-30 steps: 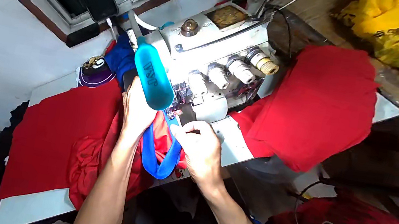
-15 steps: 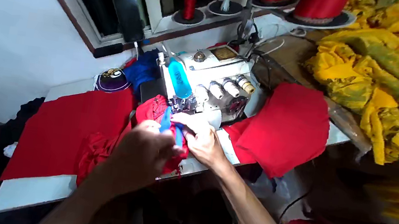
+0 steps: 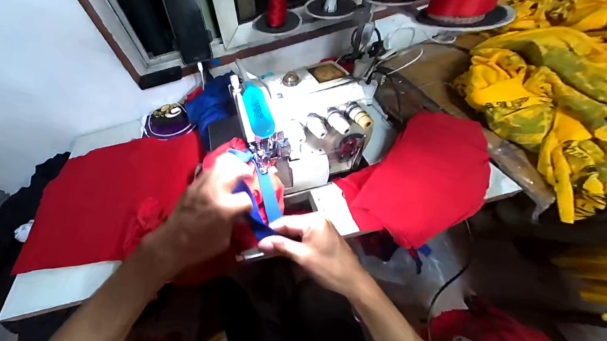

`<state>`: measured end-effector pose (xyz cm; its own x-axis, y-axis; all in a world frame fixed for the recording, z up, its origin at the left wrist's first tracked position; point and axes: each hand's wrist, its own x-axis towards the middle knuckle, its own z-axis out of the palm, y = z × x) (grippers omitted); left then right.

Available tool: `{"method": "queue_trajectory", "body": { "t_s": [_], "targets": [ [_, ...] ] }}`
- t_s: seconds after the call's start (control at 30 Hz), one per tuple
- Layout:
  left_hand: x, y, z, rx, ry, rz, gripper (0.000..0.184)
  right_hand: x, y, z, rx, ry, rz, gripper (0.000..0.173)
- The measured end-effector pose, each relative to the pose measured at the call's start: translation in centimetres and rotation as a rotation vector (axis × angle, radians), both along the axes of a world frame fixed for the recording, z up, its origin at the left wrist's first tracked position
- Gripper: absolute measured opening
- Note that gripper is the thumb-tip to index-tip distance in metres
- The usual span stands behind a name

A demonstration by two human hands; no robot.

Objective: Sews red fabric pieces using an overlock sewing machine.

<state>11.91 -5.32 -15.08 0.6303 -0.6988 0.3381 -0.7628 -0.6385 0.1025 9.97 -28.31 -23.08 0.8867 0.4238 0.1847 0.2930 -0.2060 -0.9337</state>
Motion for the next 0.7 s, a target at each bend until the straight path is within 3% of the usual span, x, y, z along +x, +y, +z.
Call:
{"method": "queue_trajectory", "body": {
  "t_s": [0.07, 0.13, 0.3, 0.47, 0.63, 0.7],
  "targets": [
    [-1.9, -0.3, -3.5, 0.003, 0.185, -0.156, 0.013, -2.7, -1.0, -2.6, -0.095, -0.063, -0.021, 0.026],
    [-2.5, -0.3, -4.4, 0.027, 0.272, -0.223, 0.016, -4.2, -1.3, -4.2, -0.144, -0.128, -0.088, 0.025],
    [-2.6, -0.6, -2.8, 0.103, 0.193, -0.139, 0.016, -4.9, -0.6, -3.9, -0.121, -0.219, -0.306, 0.017],
    [-3.7, -0.1, -3.4, 0.002, 0.28, -0.053, 0.016, -5.7, 0.2, -3.7, 0.025, -0.179, -0.45, 0.01],
    [-4.5, -0.2, -3.7, -0.127, 0.201, 0.052, 0.007, -6.0, 0.3, -3.3, 0.039, -0.23, -0.449, 0.01],
    [-5.3, 0.1, -3.2, -0.115, 0.185, 0.058, 0.016, -6.1, 0.3, -2.9, 0.077, -0.293, -0.378, 0.009]
  ]
}}
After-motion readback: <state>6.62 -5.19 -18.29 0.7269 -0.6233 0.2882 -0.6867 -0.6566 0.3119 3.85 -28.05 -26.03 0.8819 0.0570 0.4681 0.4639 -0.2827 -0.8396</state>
